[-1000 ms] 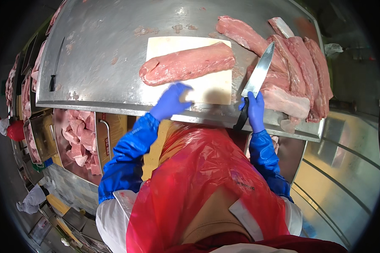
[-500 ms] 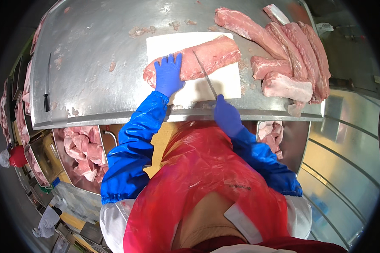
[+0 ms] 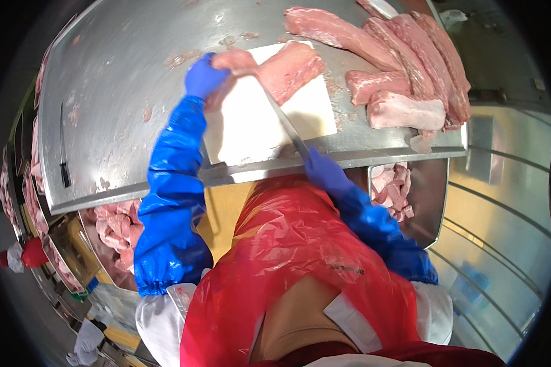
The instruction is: The person cuts large pieces of raw meat into smaller portions using a knife on a white cutting board. The cut pieces are placed into a metal tray. The person wears blue gloves and a red apron.
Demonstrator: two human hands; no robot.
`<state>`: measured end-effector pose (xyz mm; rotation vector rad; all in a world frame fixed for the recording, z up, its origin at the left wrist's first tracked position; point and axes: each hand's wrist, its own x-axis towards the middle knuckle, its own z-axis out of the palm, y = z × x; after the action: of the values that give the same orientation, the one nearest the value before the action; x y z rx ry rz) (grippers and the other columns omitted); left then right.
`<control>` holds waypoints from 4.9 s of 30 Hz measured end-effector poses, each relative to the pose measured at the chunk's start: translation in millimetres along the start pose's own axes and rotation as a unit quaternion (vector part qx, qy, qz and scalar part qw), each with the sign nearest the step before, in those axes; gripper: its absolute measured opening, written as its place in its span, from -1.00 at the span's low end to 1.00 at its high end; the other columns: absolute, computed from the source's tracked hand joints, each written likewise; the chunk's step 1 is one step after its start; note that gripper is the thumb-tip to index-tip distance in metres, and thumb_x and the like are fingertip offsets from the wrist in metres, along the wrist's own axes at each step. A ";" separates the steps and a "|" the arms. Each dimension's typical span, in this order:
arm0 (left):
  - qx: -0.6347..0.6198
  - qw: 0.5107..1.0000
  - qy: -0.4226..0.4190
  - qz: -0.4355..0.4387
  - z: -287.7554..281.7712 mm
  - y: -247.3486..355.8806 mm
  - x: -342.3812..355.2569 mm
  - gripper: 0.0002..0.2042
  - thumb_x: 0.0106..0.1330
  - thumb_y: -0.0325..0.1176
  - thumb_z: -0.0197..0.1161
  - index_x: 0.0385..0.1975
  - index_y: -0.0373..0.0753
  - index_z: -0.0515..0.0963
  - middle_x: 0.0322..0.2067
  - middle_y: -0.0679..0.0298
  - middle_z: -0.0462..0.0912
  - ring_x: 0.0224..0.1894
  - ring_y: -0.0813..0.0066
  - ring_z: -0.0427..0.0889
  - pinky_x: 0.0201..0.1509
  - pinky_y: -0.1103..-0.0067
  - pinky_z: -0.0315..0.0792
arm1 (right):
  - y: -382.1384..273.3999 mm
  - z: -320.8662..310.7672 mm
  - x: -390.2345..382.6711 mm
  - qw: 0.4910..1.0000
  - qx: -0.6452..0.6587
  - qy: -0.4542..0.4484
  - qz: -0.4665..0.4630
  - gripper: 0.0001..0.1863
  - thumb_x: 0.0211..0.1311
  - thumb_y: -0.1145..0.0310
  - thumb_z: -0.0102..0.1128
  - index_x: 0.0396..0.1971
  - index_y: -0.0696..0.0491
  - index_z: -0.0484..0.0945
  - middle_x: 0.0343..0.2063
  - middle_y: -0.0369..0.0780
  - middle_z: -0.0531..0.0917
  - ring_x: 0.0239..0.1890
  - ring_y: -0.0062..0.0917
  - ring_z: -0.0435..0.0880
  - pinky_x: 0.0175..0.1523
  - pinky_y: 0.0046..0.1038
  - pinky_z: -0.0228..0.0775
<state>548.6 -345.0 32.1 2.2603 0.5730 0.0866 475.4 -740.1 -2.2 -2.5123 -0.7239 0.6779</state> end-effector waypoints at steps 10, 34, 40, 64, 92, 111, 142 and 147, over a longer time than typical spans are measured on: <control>-0.373 0.810 -0.408 -0.197 93.5 106.6 57.6 -0.46 0.16 -0.17 0.25 0.09 -0.40 0.45 -0.05 -0.01 0.60 -0.04 0.24 0.59 0.11 0.47 0.44 | 88.0 -66.7 77.5 0.766 0.634 0.106 -0.004 -0.75 0.37 0.36 0.06 -0.04 0.14 0.48 -0.28 -0.32 0.55 -0.24 -0.65 0.52 -0.12 -0.54 0.41; -0.149 0.780 -0.598 0.108 426.8 365.0 2.1 -0.34 0.16 -0.20 0.39 0.22 -0.39 0.36 0.09 0.11 0.53 0.09 0.38 0.51 0.23 0.46 0.36 | 313.7 -158.4 -131.3 0.682 0.572 0.430 0.154 -0.64 0.31 0.36 0.05 0.06 0.19 0.46 -0.15 -0.28 0.58 -0.17 -0.59 0.54 -0.01 -0.56 0.37; -0.425 0.664 -0.596 -0.154 438.1 313.0 -102.8 -0.35 0.23 -0.19 0.27 0.29 -0.34 0.27 0.14 0.07 0.48 0.16 0.23 0.48 0.32 0.39 0.29 | 309.7 -189.3 -47.6 0.654 0.602 0.430 0.158 -0.67 0.29 0.34 0.09 -0.01 0.15 0.49 -0.15 -0.26 0.49 -0.16 -0.56 0.50 -0.05 -0.52 0.38; -0.001 0.972 -0.028 0.232 103.7 73.7 -222.6 -0.61 0.03 -0.43 0.27 -0.06 -0.19 0.53 -0.18 0.06 0.57 -0.09 0.04 0.56 0.04 0.27 0.44 | 46.4 -76.6 17.8 0.836 0.527 0.032 0.152 -0.79 0.43 0.28 -0.04 -0.06 0.04 0.43 -0.37 -0.25 0.59 -0.49 -0.57 0.59 -0.43 -0.56 0.46; 0.206 0.968 0.100 -0.105 47.7 24.3 -125.6 -0.18 -0.12 -0.05 0.47 0.20 -0.23 0.32 0.05 0.01 0.47 0.10 0.02 0.47 0.18 0.17 0.31 | -10.6 -28.6 128.5 0.983 0.007 -0.070 -0.168 -0.70 0.40 0.24 -0.16 -0.04 0.10 0.41 -0.32 0.02 0.65 -0.24 -0.02 0.63 -0.18 -0.09 0.46; -0.540 0.826 -0.099 -0.127 102.7 45.5 -2.8 -0.41 0.17 -0.11 0.25 0.14 -0.35 0.40 0.02 0.03 0.57 0.03 0.15 0.59 0.18 0.33 0.45 | 139.2 -117.4 -15.3 0.879 0.443 0.089 0.150 -0.83 0.42 0.29 -0.02 -0.14 0.06 0.38 -0.68 -0.33 0.42 -0.79 -0.67 0.34 -0.70 -0.57 0.23; -0.242 0.969 0.001 -0.047 -45.6 -64.3 -79.0 -0.39 0.18 -0.09 0.24 0.22 -0.20 0.35 0.11 -0.03 0.49 0.17 0.18 0.47 0.24 0.40 0.35 | -6.3 -39.3 22.7 0.904 0.400 0.085 0.124 -0.82 0.38 0.26 0.08 -0.22 0.06 0.40 -0.66 -0.30 0.45 -0.76 -0.64 0.39 -0.67 -0.55 0.29; -0.590 0.785 -0.067 -0.174 -63.9 -117.3 -103.4 -0.51 0.22 -0.29 0.11 0.14 -0.39 0.41 0.02 0.01 0.58 0.13 0.20 0.52 0.30 0.36 0.33 | 41.8 -35.3 -14.7 0.862 0.463 0.125 0.164 -0.84 0.39 0.29 0.05 -0.21 0.06 0.41 -0.70 -0.30 0.45 -0.81 -0.62 0.37 -0.72 -0.55 0.26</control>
<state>396.8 -276.5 4.2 0.9042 0.6015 0.0666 499.5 -790.2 8.4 -1.7487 0.1477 0.5893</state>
